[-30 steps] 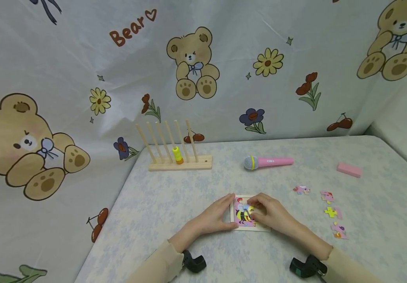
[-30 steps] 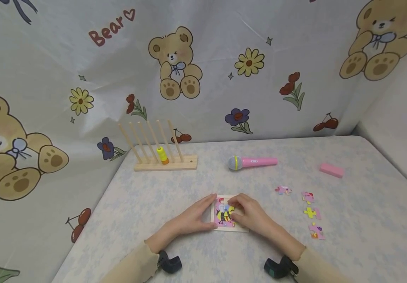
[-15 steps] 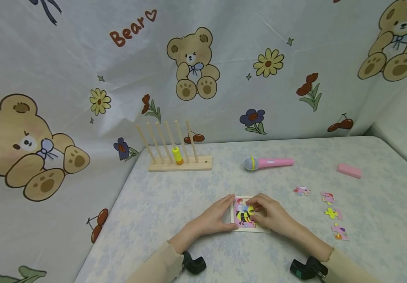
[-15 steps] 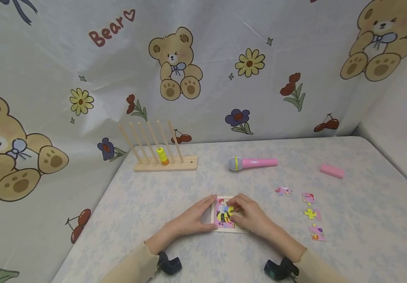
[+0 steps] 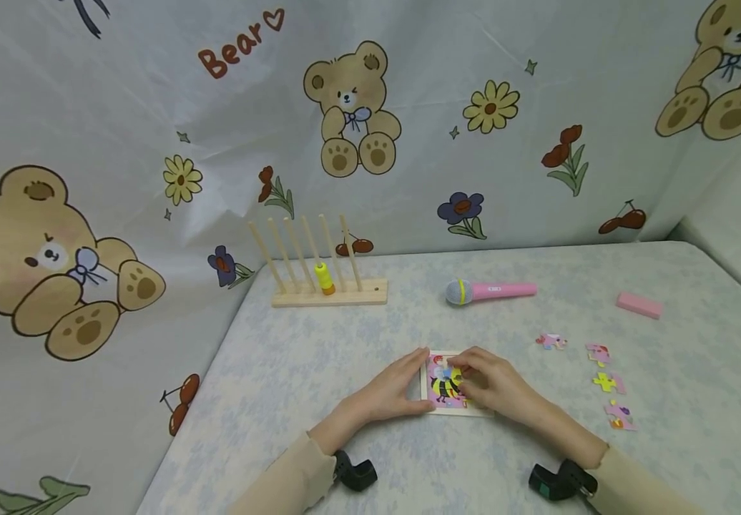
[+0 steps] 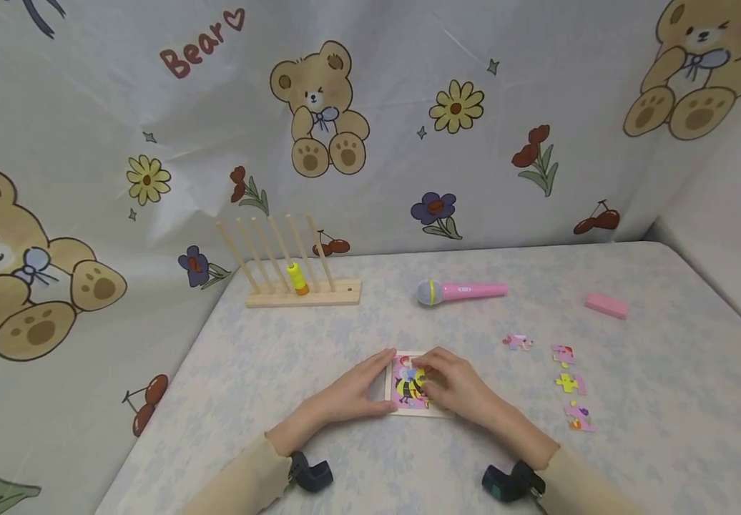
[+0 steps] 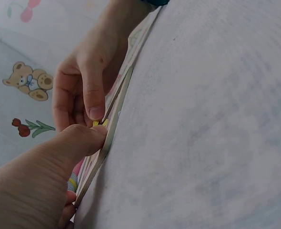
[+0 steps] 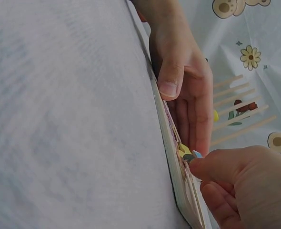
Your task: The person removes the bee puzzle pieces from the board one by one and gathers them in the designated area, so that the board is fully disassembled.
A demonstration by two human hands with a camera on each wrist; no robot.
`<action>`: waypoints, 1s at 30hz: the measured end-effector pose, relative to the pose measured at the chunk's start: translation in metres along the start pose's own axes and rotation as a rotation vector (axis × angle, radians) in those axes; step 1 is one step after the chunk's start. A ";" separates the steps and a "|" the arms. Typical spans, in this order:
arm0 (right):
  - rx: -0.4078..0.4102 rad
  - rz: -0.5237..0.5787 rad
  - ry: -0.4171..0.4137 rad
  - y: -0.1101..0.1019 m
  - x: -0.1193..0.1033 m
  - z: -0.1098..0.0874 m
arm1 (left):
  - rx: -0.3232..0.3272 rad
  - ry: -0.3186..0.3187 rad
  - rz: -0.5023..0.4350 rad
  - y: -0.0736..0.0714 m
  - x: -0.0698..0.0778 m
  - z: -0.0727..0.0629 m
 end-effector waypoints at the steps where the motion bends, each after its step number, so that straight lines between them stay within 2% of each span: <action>1: -0.003 -0.002 -0.007 0.000 0.000 0.000 | 0.002 0.000 0.001 0.000 0.000 0.000; 13: -0.002 -0.052 -0.051 -0.001 -0.002 0.002 | 0.006 -0.007 -0.018 -0.003 0.002 0.001; 18: 0.021 -0.002 -0.033 -0.002 -0.003 -0.001 | 0.001 -0.010 -0.020 0.000 0.002 -0.001; 21: 0.026 0.108 0.027 -0.003 -0.002 0.000 | 0.005 0.000 -0.013 0.000 0.003 -0.001; 25: 0.027 0.274 0.179 -0.005 0.005 0.000 | 0.004 0.003 -0.005 -0.001 0.002 0.000; 30: 0.032 0.333 0.288 -0.010 0.010 0.000 | -0.015 -0.023 -0.025 -0.002 0.001 -0.001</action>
Point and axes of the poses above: each hand's wrist, its own z-axis towards the middle knuckle, its own y-axis out of the palm, x = y × z, the point moved 7 cm from there along z, towards the middle knuckle, and after that the axes turned 3 degrees about x, right-handed, at the moved point
